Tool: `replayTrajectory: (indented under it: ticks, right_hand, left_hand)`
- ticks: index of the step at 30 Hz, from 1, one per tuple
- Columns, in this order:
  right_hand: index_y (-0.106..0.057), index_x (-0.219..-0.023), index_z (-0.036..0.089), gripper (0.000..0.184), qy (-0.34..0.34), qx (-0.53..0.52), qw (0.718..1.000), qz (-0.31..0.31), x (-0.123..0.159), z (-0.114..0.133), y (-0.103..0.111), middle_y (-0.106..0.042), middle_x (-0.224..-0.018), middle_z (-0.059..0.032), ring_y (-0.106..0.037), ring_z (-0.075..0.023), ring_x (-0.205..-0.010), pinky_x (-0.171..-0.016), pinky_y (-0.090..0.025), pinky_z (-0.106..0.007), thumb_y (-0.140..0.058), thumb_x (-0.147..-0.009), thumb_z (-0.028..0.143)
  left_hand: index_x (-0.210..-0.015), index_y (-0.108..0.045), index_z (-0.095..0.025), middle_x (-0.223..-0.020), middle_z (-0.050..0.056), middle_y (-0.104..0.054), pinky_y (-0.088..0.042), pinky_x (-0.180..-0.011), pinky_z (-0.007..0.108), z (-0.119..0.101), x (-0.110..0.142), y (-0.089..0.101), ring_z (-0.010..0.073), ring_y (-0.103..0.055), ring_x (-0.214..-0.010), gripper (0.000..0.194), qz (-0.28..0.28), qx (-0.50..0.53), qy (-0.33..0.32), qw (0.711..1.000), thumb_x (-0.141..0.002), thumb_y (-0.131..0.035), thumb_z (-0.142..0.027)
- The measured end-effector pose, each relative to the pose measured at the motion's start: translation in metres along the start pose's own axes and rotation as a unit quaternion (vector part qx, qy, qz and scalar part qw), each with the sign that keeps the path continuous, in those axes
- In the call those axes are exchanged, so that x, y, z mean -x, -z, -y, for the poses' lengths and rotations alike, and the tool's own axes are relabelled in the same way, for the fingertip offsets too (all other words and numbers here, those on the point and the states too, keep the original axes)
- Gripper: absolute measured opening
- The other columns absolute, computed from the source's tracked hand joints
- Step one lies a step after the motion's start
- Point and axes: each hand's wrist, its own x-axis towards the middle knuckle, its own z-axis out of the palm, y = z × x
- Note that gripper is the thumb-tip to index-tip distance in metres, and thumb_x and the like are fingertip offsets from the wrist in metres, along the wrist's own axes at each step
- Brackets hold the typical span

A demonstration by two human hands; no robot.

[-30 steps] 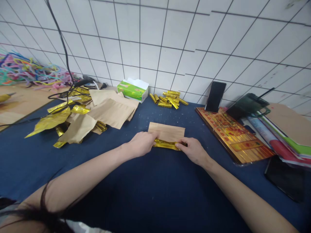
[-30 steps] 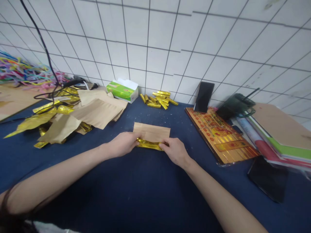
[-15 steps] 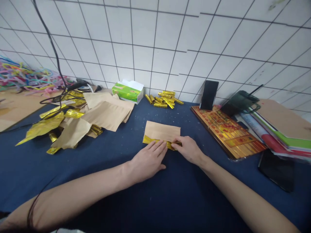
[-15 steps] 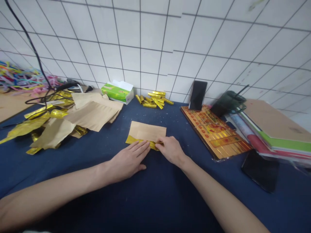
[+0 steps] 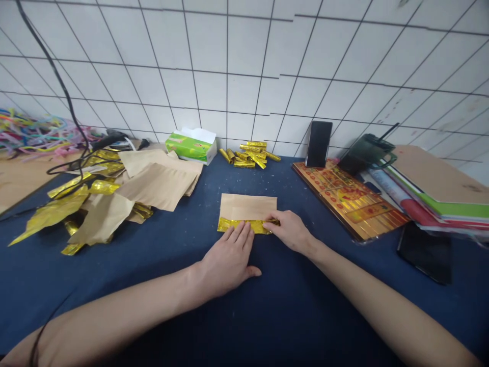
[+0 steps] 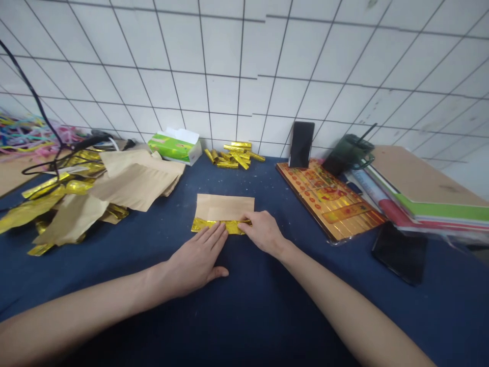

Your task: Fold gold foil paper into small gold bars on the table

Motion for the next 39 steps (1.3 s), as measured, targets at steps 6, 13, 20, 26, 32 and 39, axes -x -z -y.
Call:
replayTrajectory:
  ticks: [6,13,20,26,32,39]
  right_hand:
    - [-0.064,-0.077,0.021,0.014,0.008,0.036,0.999,-0.006,0.0,-0.001,-0.002,-0.068,-0.07,0.0004,-0.061,-0.0156,-0.065,-0.061,-0.04,-0.025,-0.051,-0.078,0.026]
    - [-0.056,-0.111,0.013,0.033,0.106,0.169,0.972,-0.125,0.023,0.023,-0.004,-0.056,-0.118,-0.0142,-0.049,-0.0271,-0.11,-0.094,-0.032,-0.045,-0.04,-0.086,0.025]
    - [-0.026,-0.136,0.004,0.073,0.206,0.135,0.969,0.025,0.046,0.044,-0.027,-0.027,-0.141,-0.0173,-0.019,-0.0259,-0.132,-0.107,-0.019,-0.044,-0.029,-0.085,0.056]
    - [-0.021,-0.137,0.001,0.083,0.159,0.135,0.975,0.072,0.034,0.033,-0.024,-0.021,-0.142,-0.0203,-0.013,-0.0275,-0.133,-0.108,-0.015,-0.045,-0.026,-0.081,0.063]
    - [-0.018,-0.138,0.004,0.082,0.158,0.142,0.975,0.072,0.031,0.029,-0.024,-0.019,-0.143,-0.0186,-0.011,-0.0264,-0.133,-0.108,-0.015,-0.044,-0.023,-0.082,0.064]
    - [-0.017,-0.138,0.003,0.083,0.168,0.147,0.972,0.067,0.03,0.026,-0.026,-0.019,-0.143,-0.0181,-0.011,-0.0265,-0.133,-0.108,-0.015,-0.044,-0.025,-0.082,0.063]
  left_hand:
    - [-0.132,-0.031,-0.001,-0.139,0.021,-0.028,-0.025,-0.104,0.042,0.002,0.002,-0.002,0.0306,-0.02,-0.13,0.075,-0.005,0.022,-0.003,1.0,-0.084,-0.029,-0.059]
    - [-0.131,-0.035,-0.005,-0.138,0.021,-0.029,-0.025,-0.104,0.043,0.002,0.001,-0.003,0.0303,-0.021,-0.13,0.073,-0.011,0.043,0.007,0.999,-0.083,-0.032,-0.059]
    - [-0.135,-0.026,-0.005,-0.141,0.02,-0.024,-0.018,-0.105,0.048,0.004,0.002,-0.003,0.0318,-0.013,-0.132,0.069,0.018,0.047,0.001,0.999,-0.083,-0.035,-0.05]
    - [-0.136,-0.022,-0.001,-0.142,0.022,-0.017,-0.016,-0.104,0.048,0.008,-0.005,-0.005,0.0333,-0.01,-0.132,0.079,0.026,0.045,0.037,0.998,-0.081,-0.031,-0.058]
    - [-0.138,-0.017,-0.004,-0.144,0.02,-0.015,-0.014,-0.105,0.047,0.016,-0.008,-0.004,0.0303,-0.007,-0.133,0.082,0.032,0.055,0.025,0.998,-0.079,-0.03,-0.061]
    - [-0.136,-0.019,-0.001,-0.143,0.021,-0.013,-0.014,-0.106,0.045,0.019,-0.008,0.002,0.0297,-0.007,-0.133,0.09,0.05,0.067,0.029,0.996,-0.075,-0.037,-0.064]
